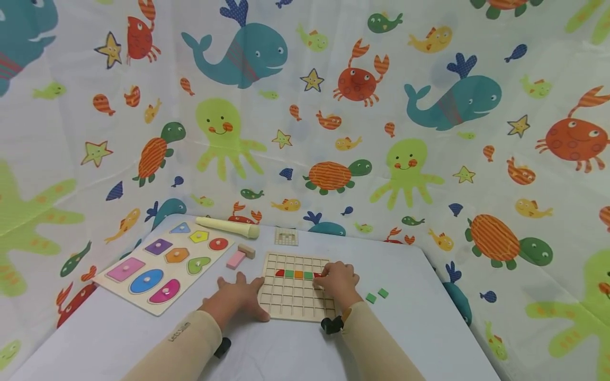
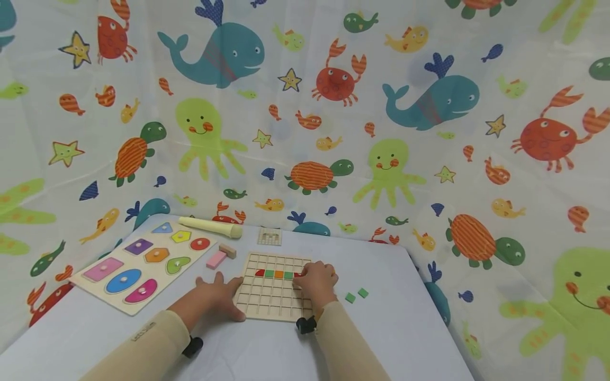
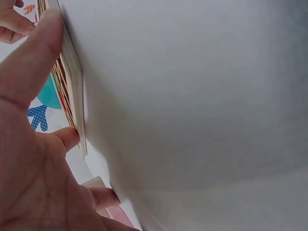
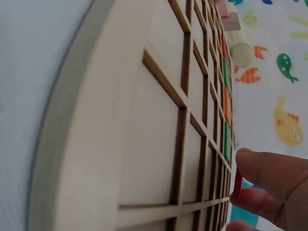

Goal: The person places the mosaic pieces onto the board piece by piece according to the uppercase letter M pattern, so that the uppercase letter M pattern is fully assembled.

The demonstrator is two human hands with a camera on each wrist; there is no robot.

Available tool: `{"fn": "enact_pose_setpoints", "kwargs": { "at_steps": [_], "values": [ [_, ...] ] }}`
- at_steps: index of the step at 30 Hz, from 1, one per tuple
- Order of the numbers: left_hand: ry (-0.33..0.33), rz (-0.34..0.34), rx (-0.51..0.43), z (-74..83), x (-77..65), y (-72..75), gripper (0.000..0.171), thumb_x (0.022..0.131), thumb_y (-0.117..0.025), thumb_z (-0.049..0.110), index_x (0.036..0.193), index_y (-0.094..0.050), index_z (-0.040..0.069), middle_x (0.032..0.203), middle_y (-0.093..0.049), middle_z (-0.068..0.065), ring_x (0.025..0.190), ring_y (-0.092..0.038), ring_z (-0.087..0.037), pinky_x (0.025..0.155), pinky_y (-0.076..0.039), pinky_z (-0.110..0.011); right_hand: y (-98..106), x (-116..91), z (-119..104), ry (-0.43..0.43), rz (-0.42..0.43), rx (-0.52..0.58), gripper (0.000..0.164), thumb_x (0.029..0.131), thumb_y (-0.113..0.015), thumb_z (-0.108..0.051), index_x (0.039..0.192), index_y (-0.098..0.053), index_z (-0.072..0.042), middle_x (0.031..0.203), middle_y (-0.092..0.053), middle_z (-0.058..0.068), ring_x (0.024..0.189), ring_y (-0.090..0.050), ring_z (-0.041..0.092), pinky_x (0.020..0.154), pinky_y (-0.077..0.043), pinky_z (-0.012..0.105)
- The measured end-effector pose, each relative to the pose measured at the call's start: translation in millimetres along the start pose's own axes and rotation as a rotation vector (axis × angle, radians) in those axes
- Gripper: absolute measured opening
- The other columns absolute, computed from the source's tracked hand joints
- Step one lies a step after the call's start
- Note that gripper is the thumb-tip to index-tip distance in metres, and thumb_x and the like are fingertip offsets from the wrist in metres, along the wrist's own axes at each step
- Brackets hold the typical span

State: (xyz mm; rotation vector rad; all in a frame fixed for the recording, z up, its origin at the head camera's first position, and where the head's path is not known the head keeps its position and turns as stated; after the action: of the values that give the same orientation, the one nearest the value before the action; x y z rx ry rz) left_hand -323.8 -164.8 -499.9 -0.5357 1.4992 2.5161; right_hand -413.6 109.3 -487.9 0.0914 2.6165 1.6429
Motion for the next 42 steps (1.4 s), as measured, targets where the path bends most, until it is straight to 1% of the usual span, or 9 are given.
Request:
{"fn": "enact_pose_setpoints", "kwargs": {
  "at_steps": [3, 7, 11, 16, 28, 36, 42],
  "values": [
    [0.001, -0.002, 0.001, 0.0, 0.8, -0.3, 0.115, 0.064, -0.097, 0.058, 0.162, -0.043, 0.036, 0.175, -0.013, -0.026, 0.152, -0.001, -0.071, 0.103, -0.014, -0.098, -3, 4, 1, 0.005, 0.003, -0.001, 0.030, 0.083, -0.090, -0.041, 0.077, -0.070, -0.020, 0.099, -0.063, 0.004, 0.112, -0.047, 0.034, 0.100, -0.036, 0.059],
    [-0.001, -0.002, 0.007, 0.8, 0.6, -0.2, 0.114, 0.064, -0.097, 0.059, 0.162, -0.043, 0.036, 0.175, -0.013, -0.026, 0.152, -0.001, -0.071, 0.103, -0.014, -0.098, -1, 5, -1, 0.018, 0.007, -0.010, 0.030, 0.085, -0.090, -0.041, 0.076, -0.070, -0.020, 0.099, -0.063, 0.003, 0.113, -0.047, 0.034, 0.103, -0.035, 0.060],
    [-0.003, -0.003, 0.010, 1.9, -0.7, 0.1, 0.113, 0.065, -0.097, 0.058, 0.162, -0.043, 0.036, 0.175, -0.014, -0.027, 0.152, -0.002, -0.072, 0.103, -0.014, -0.098, 2, 3, -6, 0.029, -0.002, -0.020, 0.030, 0.085, -0.089, -0.040, 0.076, -0.070, -0.019, 0.097, -0.064, 0.003, 0.112, -0.048, 0.035, 0.103, -0.035, 0.062],
    [-0.006, 0.005, 0.016, 3.5, -3.1, 1.5, 0.113, 0.065, -0.097, 0.058, 0.162, -0.043, 0.037, 0.175, -0.016, -0.026, 0.152, -0.004, -0.071, 0.103, -0.015, -0.098, 3, 1, -9, 0.022, -0.014, -0.042, 0.029, 0.086, -0.089, -0.039, 0.078, -0.071, -0.018, 0.096, -0.062, 0.005, 0.112, -0.047, 0.035, 0.103, -0.035, 0.062],
    [-0.006, 0.020, 0.035, 2.0, -5.0, 3.5, 0.112, 0.065, -0.096, 0.061, 0.162, -0.044, 0.037, 0.174, -0.019, -0.026, 0.152, -0.006, -0.071, 0.102, -0.017, -0.098, -1, 2, -15, 0.091, 0.005, -0.108, 0.026, 0.088, -0.087, -0.040, 0.083, -0.072, -0.019, 0.096, -0.063, 0.004, 0.104, -0.049, 0.034, 0.098, -0.038, 0.064],
    [-0.002, 0.000, 0.012, 1.0, -6.6, 2.2, 0.111, 0.067, -0.096, 0.058, 0.162, -0.044, 0.036, 0.174, -0.018, -0.027, 0.152, -0.005, -0.071, 0.103, -0.015, -0.098, -5, 3, -16, 0.067, -0.007, -0.117, 0.025, 0.087, -0.088, -0.037, 0.085, -0.072, -0.018, 0.094, -0.061, 0.005, 0.102, -0.049, 0.033, 0.098, -0.038, 0.061],
    [-0.004, 0.010, 0.016, 1.4, -10.1, 5.5, 0.110, 0.066, -0.096, 0.058, 0.161, -0.045, 0.036, 0.173, -0.020, -0.027, 0.152, -0.006, -0.071, 0.103, -0.016, -0.098, -2, 3, -21, 0.067, 0.003, -0.191, 0.018, 0.091, -0.084, -0.034, 0.088, -0.074, -0.019, 0.094, -0.063, 0.005, 0.102, -0.049, 0.034, 0.097, -0.039, 0.060]
  ]
}}
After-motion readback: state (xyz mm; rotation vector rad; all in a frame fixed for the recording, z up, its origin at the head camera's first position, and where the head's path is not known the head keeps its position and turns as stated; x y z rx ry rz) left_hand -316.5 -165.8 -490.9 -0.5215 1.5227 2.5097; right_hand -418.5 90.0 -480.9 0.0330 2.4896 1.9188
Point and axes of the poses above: each hand's wrist, its own x-axis towards the middle knuckle, its own y-axis out of the back of the hand, z = x × y, the point moved 8 cm from there along x, towards the middle knuckle
